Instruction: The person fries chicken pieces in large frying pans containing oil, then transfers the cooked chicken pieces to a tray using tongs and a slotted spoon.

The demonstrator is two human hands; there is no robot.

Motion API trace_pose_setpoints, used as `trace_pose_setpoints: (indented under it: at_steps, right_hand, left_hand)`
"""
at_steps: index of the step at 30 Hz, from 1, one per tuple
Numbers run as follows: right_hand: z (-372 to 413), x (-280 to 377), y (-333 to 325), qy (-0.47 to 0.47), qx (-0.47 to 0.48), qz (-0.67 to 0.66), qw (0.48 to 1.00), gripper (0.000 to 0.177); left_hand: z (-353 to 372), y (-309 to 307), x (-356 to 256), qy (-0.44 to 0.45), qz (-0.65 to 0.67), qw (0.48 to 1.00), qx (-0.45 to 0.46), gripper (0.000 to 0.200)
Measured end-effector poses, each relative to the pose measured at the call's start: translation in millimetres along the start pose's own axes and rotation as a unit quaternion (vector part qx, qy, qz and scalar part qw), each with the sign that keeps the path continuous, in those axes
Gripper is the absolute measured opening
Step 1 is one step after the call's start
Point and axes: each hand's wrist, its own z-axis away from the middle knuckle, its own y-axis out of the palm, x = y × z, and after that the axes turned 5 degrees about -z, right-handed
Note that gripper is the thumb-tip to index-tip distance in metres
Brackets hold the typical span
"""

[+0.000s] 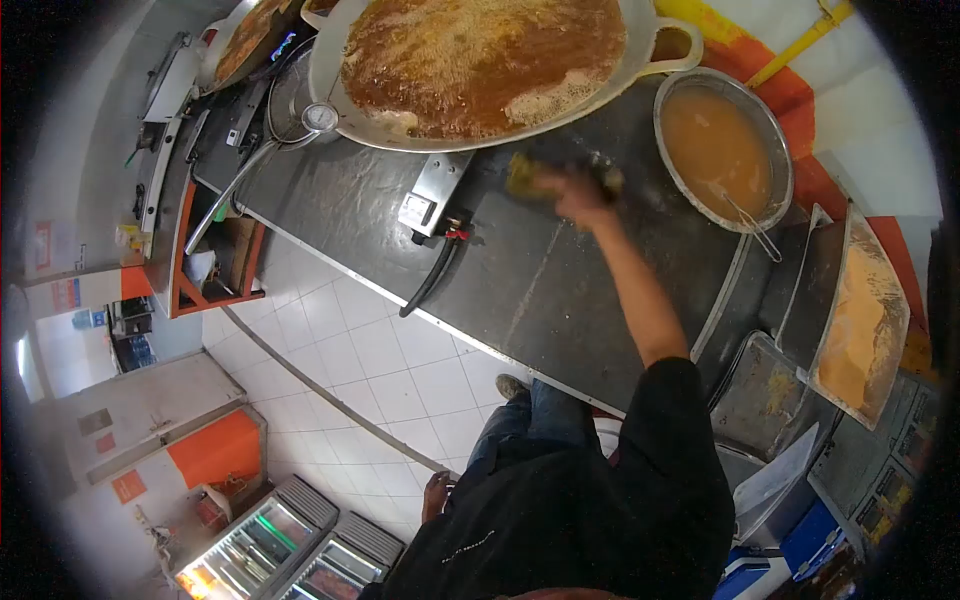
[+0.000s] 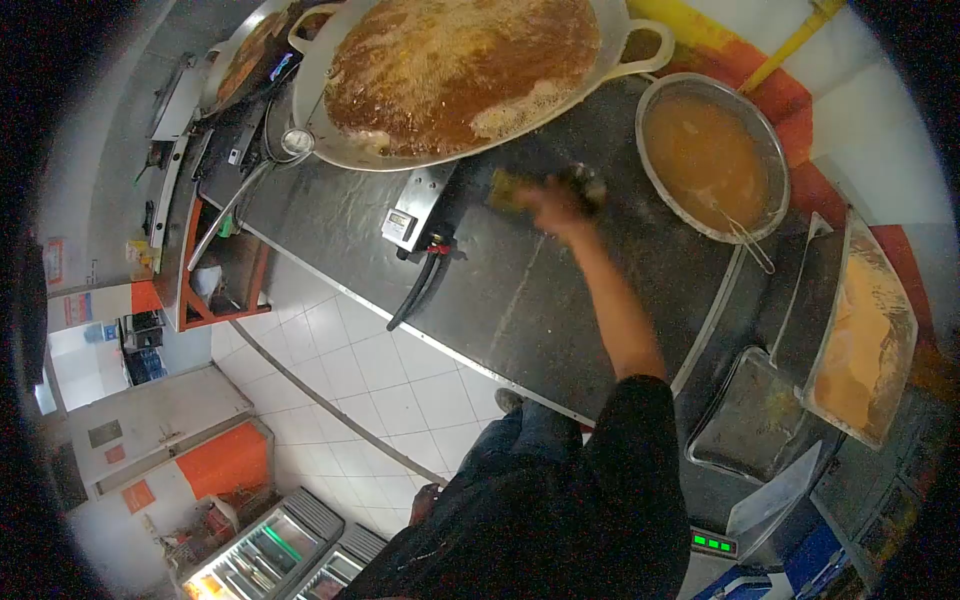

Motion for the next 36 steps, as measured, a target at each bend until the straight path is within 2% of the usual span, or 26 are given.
trace_pose_setpoints:
  at_steps: [1,2,3,4,5,8,10,11,13,15,16,17,18,19,20,21,24,26,28,29,30,31,34,36]
  right_hand:
    - [19.4,6.8,36.6,-0.014,0.02,-0.125,0.992,0.049]
    - [43.3,63.4,16.1,0.047,0.077,-0.1,0.991,0.045]
    - [69.5,87.7,37.0,0.032,0.08,-0.157,0.984,0.043]
    - [91.9,110.3,63.6,0.019,0.126,-0.15,0.98,0.044]
    - [114.3,136.0,83.8,-0.007,0.162,-0.173,0.971,0.043]
    - [154.0,206.5,103.7,-0.031,0.168,-0.259,0.951,0.047]
    - [160.6,227.5,71.3,0.01,0.15,-0.362,0.92,0.049]
    - [160.9,227.8,56.8,0.054,0.104,-0.447,0.887,0.047]
    - [157.7,212.8,29.2,0.138,0.012,-0.599,0.789,0.043]
    - [148.1,168.6,0.7,0.209,-0.143,-0.516,0.818,0.037]
    - [140.9,129.0,-8.4,0.236,-0.191,-0.477,0.825,0.032]
    - [128.8,96.5,-24.8,0.248,-0.272,-0.434,0.822,0.035]
    - [119.7,53.2,-32.0,0.19,-0.337,-0.345,0.855,0.038]
    - [110.5,9.8,-32.5,0.199,-0.363,-0.257,0.873,0.044]
    - [102.5,-3.4,-50.7,0.26,-0.295,-0.124,0.911,0.045]
    - [95.4,-9.7,-67.1,0.313,-0.218,0.011,0.924,0.047]
    - [86.0,-39.8,-30.4,0.371,-0.091,-0.015,0.924,0.054]
    - [102.4,31.9,-41.3,0.242,-0.017,-0.083,0.966,0.046]
    - [127.9,102.4,-14.6,0.167,-0.024,-0.045,0.985,0.045]
    - [147.8,120.4,29.6,0.116,-0.029,-0.133,0.984,0.044]
    - [167.7,137.0,94.3,0.125,-0.04,-0.139,0.982,0.053]
    - [175.0,179.4,80.7,0.007,-0.003,-0.139,0.99,0.053]
    - [200.6,245.9,93.5,0.019,0.073,-0.244,0.967,0.053]
    - [206.1,260.1,87.0,0.094,0.091,-0.355,0.926,0.055]
  left_hand:
    - [-4.5,1.0,0.0,0.025,0.005,1.0,-0.002,0.031]
    - [-7.2,1.9,-5.1,0.04,-0.021,0.999,-0.001,0.032]
    - [-12.4,3.9,-15.2,0.056,-0.047,0.997,0.0,0.032]
    - [-16.3,5.0,-22.8,0.071,-0.074,0.995,0.003,0.032]
    - [-19.0,5.5,-26.9,0.058,-0.047,0.997,0.017,0.036]
    - [-53.5,-2.2,-27.1,0.034,0.003,0.998,0.053,0.04]
    - [-54.0,-7.8,-42.4,0.048,-0.008,0.998,0.028,0.038]
    - [-52.5,-9.9,-52.2,0.053,-0.013,0.998,0.015,0.037]
    - [-48.7,-13.1,-62.0,0.038,-0.006,0.999,0.001,0.039]
    - [-44.9,-17.0,-60.4,0.037,0.004,0.999,-0.002,0.039]
    - [-42.2,-18.4,-57.2,0.039,0.006,0.999,0.002,0.038]
    - [-45.6,-19.7,-46.3,0.031,0.002,1.0,0.005,0.037]
    - [-53.7,-21.4,-30.4,0.023,-0.004,1.0,0.007,0.037]
    - [-56.7,-23.7,-20.7,0.015,-0.01,1.0,0.009,0.036]
    - [-48.1,-18.8,-24.5,0.021,-0.033,0.999,-0.001,0.034]
    - [-44.5,-15.9,-25.6,0.02,-0.037,0.999,0.002,0.033]
    - [-39.3,-16.3,-20.6,0.026,-0.027,0.999,-0.006,0.031]
    - [-28.4,-12.0,-28.4,0.021,-0.009,1.0,-0.019,0.032]
    - [-26.2,-9.4,-27.9,0.025,0.006,1.0,-0.006,0.032]
    - [-28.6,-8.1,-26.3,0.022,0.009,1.0,-0.001,0.032]
    - [-33.5,-6.6,-24.0,0.021,0.012,1.0,0.006,0.033]
    - [-37.5,-5.6,-21.7,0.031,0.007,0.999,0.019,0.032]
    - [-49.1,-10.1,-20.4,0.054,-0.027,0.997,0.049,0.031]
    - [-48.8,-19.5,-30.3,0.045,-0.041,0.997,0.037,0.031]
